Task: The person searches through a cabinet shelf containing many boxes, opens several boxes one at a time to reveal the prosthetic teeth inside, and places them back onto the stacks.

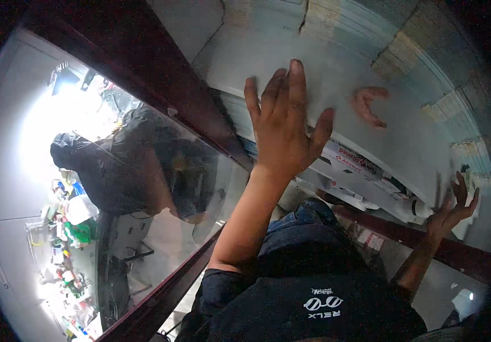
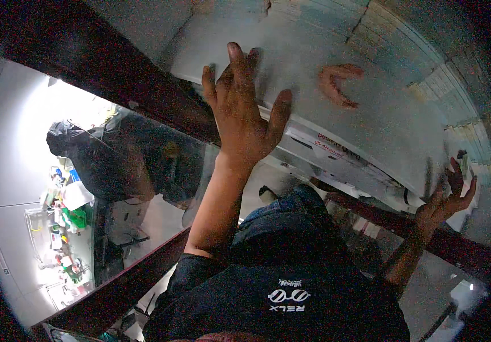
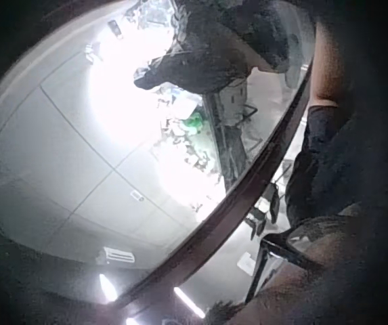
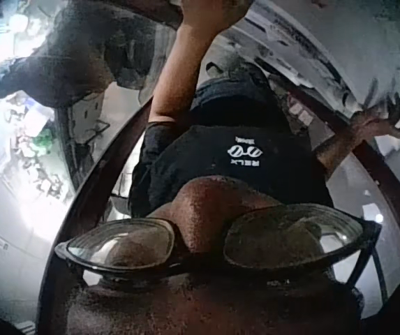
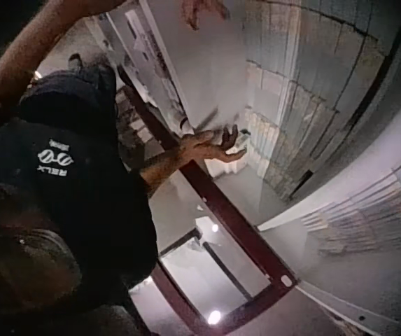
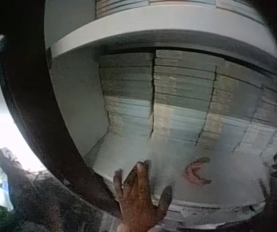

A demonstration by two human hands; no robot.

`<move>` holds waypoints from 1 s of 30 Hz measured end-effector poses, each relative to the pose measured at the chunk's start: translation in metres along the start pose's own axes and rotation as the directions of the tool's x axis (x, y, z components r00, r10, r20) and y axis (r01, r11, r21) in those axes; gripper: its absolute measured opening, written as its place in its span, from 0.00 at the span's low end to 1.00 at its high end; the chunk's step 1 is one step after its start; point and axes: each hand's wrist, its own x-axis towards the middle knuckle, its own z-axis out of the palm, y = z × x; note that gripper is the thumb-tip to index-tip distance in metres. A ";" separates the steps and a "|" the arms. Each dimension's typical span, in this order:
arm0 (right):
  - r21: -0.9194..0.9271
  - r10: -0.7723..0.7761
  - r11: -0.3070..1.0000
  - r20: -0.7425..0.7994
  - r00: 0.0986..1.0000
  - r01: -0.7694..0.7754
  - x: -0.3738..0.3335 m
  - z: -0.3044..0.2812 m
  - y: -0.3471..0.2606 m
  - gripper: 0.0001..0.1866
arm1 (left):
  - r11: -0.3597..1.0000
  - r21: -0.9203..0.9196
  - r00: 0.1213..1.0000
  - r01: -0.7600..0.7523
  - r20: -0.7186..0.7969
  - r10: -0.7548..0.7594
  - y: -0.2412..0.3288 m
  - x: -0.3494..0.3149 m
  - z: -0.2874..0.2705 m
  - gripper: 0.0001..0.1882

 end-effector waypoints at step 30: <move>-0.224 -0.181 0.960 -0.048 0.982 0.166 0.000 -0.022 -0.003 0.16 | 1.000 0.019 0.996 0.006 0.088 -0.008 0.012 0.007 -0.004 0.23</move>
